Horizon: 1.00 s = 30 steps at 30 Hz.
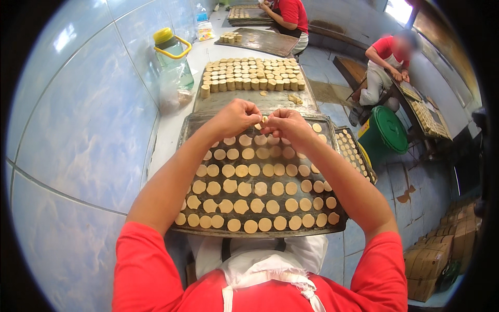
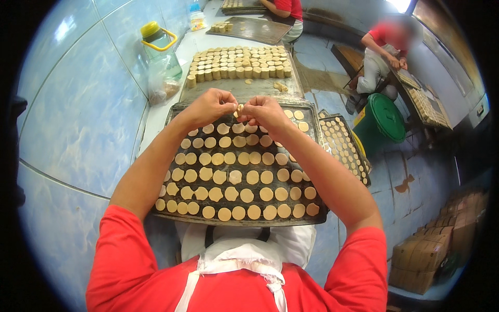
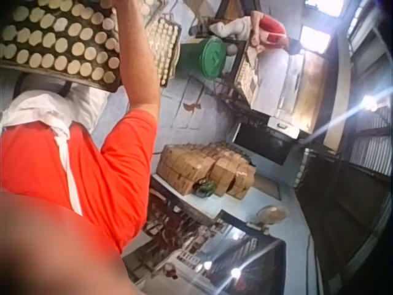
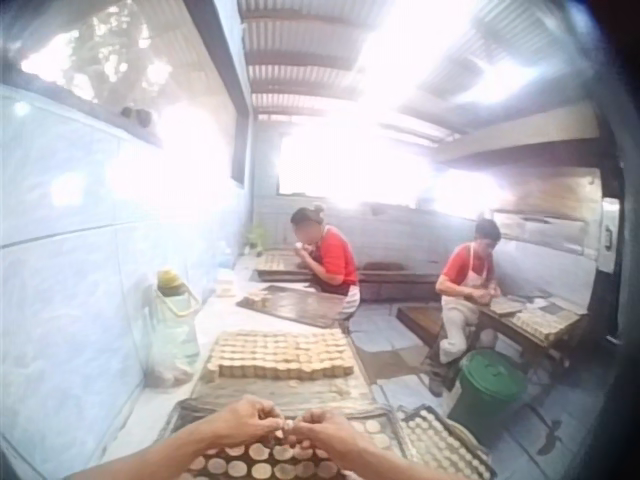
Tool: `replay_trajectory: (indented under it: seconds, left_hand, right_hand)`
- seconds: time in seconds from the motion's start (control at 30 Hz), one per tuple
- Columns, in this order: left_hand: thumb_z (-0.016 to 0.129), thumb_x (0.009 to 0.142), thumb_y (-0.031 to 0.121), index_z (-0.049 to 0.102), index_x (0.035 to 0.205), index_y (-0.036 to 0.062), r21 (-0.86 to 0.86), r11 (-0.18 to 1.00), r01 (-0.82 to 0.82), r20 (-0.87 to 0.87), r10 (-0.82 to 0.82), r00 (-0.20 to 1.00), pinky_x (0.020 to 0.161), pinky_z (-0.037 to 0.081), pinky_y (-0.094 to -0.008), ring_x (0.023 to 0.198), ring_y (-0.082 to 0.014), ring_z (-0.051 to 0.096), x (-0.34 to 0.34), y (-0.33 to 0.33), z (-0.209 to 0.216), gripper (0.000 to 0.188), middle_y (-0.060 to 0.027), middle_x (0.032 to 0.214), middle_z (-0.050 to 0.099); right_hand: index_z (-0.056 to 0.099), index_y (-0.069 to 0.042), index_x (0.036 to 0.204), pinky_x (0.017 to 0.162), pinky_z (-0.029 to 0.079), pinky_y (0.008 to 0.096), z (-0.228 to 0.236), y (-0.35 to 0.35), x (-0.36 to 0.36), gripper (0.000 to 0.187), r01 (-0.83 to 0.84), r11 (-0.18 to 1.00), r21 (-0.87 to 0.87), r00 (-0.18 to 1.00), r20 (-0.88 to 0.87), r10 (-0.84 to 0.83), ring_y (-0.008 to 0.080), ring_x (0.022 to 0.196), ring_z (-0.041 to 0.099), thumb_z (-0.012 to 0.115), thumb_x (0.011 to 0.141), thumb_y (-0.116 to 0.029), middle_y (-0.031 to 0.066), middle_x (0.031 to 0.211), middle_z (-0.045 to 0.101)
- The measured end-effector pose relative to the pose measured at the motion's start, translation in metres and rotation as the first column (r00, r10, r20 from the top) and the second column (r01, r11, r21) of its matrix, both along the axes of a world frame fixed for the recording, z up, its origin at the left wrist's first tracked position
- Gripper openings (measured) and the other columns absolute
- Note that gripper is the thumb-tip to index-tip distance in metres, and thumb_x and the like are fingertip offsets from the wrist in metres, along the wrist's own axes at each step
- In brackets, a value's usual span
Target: The person sits at a low table and repeatedly picks small cylindrical dough pieces, splits them, and places them flat on a metal tray. They continue filling the tray with these pieces while other workers perform similar tasks nearby.
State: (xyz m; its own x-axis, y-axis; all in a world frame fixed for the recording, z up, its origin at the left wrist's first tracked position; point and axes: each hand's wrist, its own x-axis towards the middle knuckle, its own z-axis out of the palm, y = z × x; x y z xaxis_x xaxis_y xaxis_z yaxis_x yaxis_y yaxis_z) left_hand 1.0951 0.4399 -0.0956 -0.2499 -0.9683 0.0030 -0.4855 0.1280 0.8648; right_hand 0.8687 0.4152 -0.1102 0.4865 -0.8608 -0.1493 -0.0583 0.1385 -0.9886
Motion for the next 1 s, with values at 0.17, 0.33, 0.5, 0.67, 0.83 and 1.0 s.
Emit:
replay_trajectory:
  seconds: [0.17,0.33,0.5,0.67,0.83,1.0]
  left_hand:
    - [0.073,0.097,0.026,0.075,0.098,0.0001,0.018,0.998,-0.052,0.369,0.042,0.928,0.077,0.051,-0.0303,0.08,-0.0129,0.061,0.021,0.001,0.003,0.026,-0.0031,0.085,0.071]
    - [0.073,0.097,0.025,0.076,0.098,-0.0008,-0.066,0.997,0.033,0.006,-0.032,0.999,0.073,0.052,-0.0321,0.076,-0.0145,0.061,0.023,0.01,0.004,0.026,-0.0064,0.081,0.07]
    - [0.075,0.098,0.029,0.075,0.101,-0.0011,-0.004,0.999,-0.048,0.262,0.047,0.964,0.074,0.053,-0.0323,0.078,-0.0141,0.062,0.042,0.011,0.005,0.031,-0.0054,0.085,0.071]
    - [0.075,0.098,0.027,0.077,0.099,-0.0003,-0.006,0.995,-0.096,0.19,0.095,0.977,0.073,0.054,-0.0342,0.078,-0.0153,0.066,0.055,0.024,0.0,0.028,-0.0094,0.087,0.074]
    - [0.077,0.098,0.029,0.076,0.093,0.0004,-0.039,0.984,-0.172,0.342,0.175,0.923,0.072,0.054,-0.0344,0.075,-0.0144,0.066,0.075,0.032,-0.004,0.029,-0.008,0.082,0.074]
    - [0.08,0.096,0.032,0.074,0.088,-0.0001,-0.156,0.882,-0.444,0.045,0.455,0.889,0.071,0.052,-0.0324,0.073,-0.0123,0.062,0.145,0.039,-0.035,0.034,-0.0051,0.077,0.071]
  right_hand:
    - [0.072,0.001,0.102,0.066,0.052,0.0192,0.006,0.001,0.006,0.02,0.059,0.993,0.107,0.997,-0.051,-0.053,0.0097,0.077,0.07,0.076,0.094,-0.017,0.009,0.093,0.076]
    - [0.072,0.003,0.103,0.063,0.052,0.0195,0.001,0.004,0.026,0.024,-0.001,0.999,0.05,0.998,0.057,-0.002,0.0095,0.072,0.066,0.074,0.094,-0.019,0.01,0.092,0.076]
    - [0.073,0.001,0.105,0.058,0.047,0.02,0.006,0.005,0.036,0.022,-0.003,0.997,0.077,0.997,-0.079,0.009,0.0089,0.069,0.063,0.072,0.098,-0.02,0.0098,0.091,0.075]
    - [0.074,-0.002,0.105,0.056,0.042,0.021,0.006,0.001,0.046,0.016,-0.128,0.981,0.149,0.991,-0.028,0.133,0.0076,0.068,0.06,0.068,0.098,-0.016,0.0063,0.09,0.073]
    - [0.073,-0.002,0.109,0.063,0.051,0.0288,0.036,0.025,0.071,0.017,-0.216,0.876,-0.431,0.941,-0.33,0.07,0.0118,0.072,0.065,0.072,0.097,-0.014,0.0044,0.089,0.069]
    - [0.074,-0.009,0.105,0.065,0.055,0.0369,0.129,0.115,0.048,0.024,-0.462,-0.043,-0.886,0.88,-0.452,-0.142,0.0238,0.075,0.07,0.078,0.081,-0.003,0.0087,0.093,0.069]
